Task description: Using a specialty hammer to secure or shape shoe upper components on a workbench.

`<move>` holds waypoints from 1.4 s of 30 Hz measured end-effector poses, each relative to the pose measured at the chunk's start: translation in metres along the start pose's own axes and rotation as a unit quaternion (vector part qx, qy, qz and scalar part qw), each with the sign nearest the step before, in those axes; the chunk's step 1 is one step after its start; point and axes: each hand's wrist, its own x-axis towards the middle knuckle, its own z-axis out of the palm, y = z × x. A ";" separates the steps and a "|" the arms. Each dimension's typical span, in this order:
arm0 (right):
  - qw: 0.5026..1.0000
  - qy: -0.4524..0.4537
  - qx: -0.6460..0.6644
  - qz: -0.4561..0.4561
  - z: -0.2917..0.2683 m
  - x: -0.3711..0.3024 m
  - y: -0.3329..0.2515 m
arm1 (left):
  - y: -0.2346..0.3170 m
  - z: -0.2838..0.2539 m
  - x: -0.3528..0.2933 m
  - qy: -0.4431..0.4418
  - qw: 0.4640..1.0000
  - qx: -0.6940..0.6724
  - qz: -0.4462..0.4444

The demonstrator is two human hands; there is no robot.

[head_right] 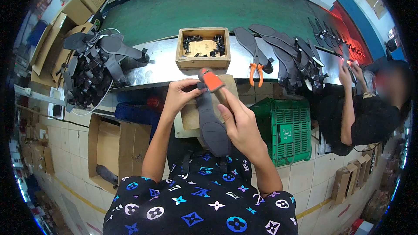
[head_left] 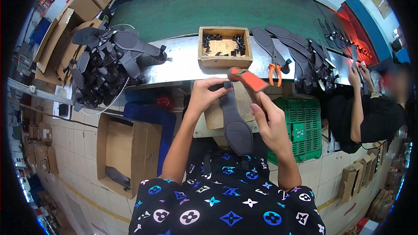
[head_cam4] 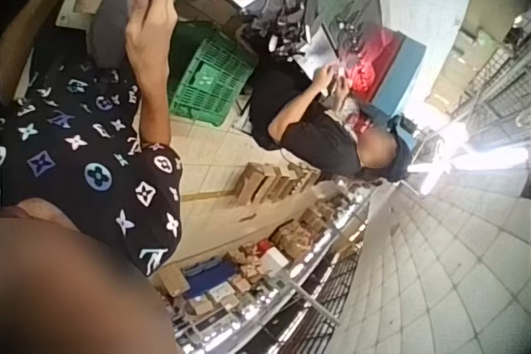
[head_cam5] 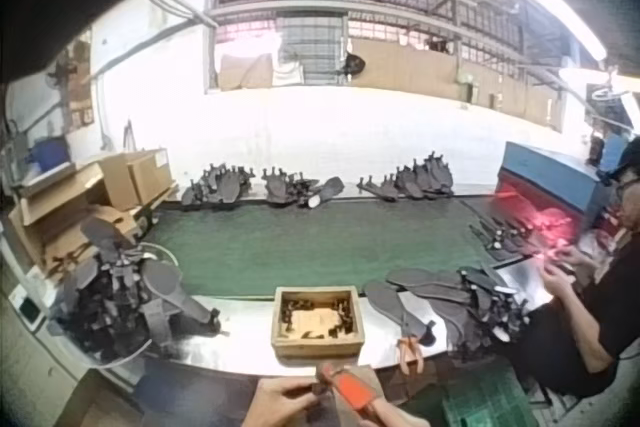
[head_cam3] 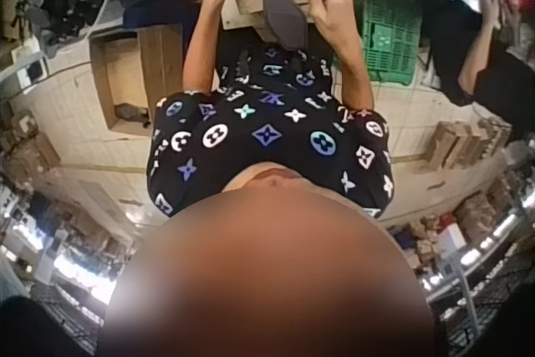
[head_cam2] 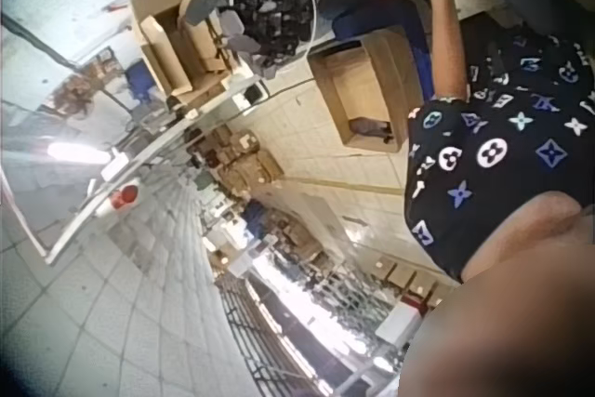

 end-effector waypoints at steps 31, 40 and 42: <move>0.974 0.112 -0.088 -0.174 0.010 -0.001 -0.005 | -0.002 0.001 -0.012 -0.022 0.948 0.319 -0.003; 0.999 -0.007 -0.022 -0.024 0.018 -0.021 0.013 | -0.001 0.008 -0.021 -0.051 0.935 0.350 0.035; 0.995 0.025 -0.057 -0.083 0.012 -0.022 -0.003 | -0.012 0.008 -0.020 0.010 0.938 0.344 0.048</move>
